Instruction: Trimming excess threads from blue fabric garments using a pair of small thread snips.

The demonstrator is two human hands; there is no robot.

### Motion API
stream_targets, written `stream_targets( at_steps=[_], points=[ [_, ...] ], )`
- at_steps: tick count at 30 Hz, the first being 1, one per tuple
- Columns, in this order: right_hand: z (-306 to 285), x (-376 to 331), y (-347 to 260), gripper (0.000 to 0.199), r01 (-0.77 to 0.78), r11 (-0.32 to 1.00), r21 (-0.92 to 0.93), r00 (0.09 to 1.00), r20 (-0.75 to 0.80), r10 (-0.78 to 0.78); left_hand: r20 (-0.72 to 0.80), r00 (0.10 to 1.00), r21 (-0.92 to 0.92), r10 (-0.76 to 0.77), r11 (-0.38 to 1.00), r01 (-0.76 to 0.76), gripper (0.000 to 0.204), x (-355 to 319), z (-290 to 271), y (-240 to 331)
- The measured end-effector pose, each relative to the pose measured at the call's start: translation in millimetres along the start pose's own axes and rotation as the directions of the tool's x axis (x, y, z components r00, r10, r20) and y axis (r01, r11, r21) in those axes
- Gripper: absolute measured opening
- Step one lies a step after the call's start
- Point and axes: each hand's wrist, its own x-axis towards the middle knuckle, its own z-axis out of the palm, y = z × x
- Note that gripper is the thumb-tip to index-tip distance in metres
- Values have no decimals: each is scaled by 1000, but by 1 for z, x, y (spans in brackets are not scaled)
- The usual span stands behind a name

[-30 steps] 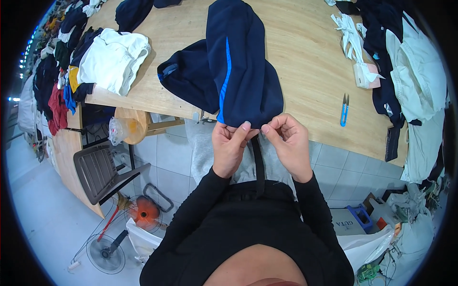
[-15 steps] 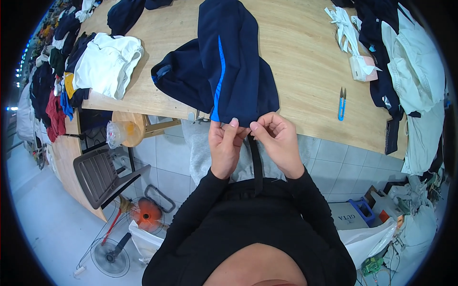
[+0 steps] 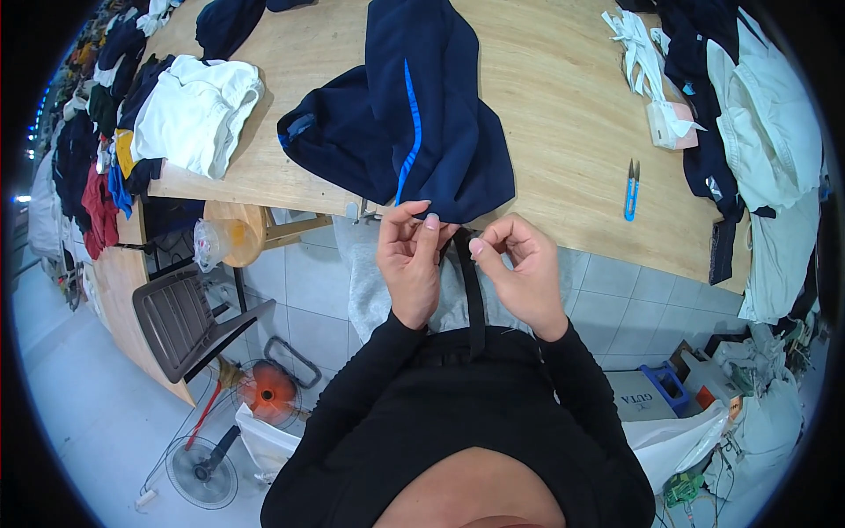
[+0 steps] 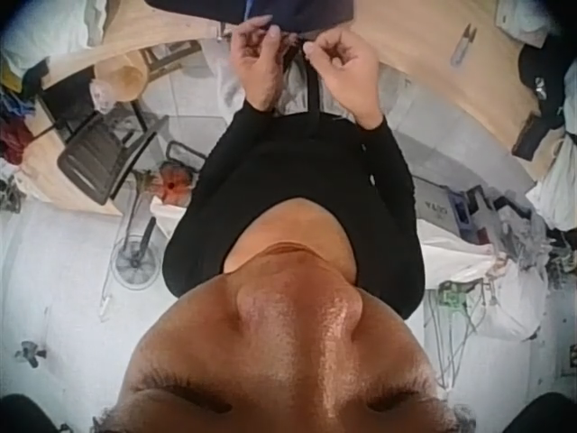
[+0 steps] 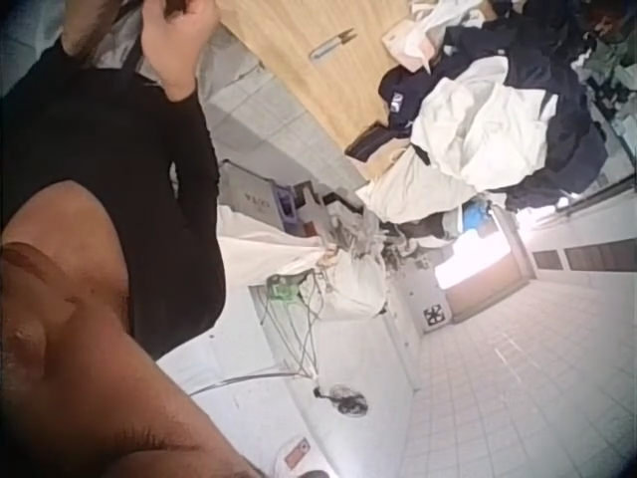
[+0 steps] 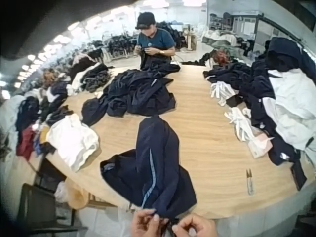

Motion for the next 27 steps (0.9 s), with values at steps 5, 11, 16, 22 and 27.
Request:
stream_targets(
  at_steps=[5, 11, 16, 22, 27],
  points=[
    [2, 0, 3, 13, 31, 999, -17, 999, -7, -31, -14, 998, 104, 56, 993, -54, 34, -2, 0, 0],
    [11, 2, -8, 13, 166, 976, -138, 986, 34, -163, -28, 995, 170, 94, 982, -88, 38, 6, 7, -4],
    [15, 0, -12, 13, 77, 990, -121, 996, 41, -73, -61, 989, 216, 137, 969, -121, 38, 15, 6, -18],
    [18, -2, -4, 13, 117, 979, -166, 991, 81, -105, -93, 962, 386, 256, 900, -202, 27, 24, 1, -25],
    [3, 2, -4, 13, 118, 976, -180, 991, 83, -105, -27, 952, 454, 305, 852, -260, 8, 34, 0, -24]
  ],
)
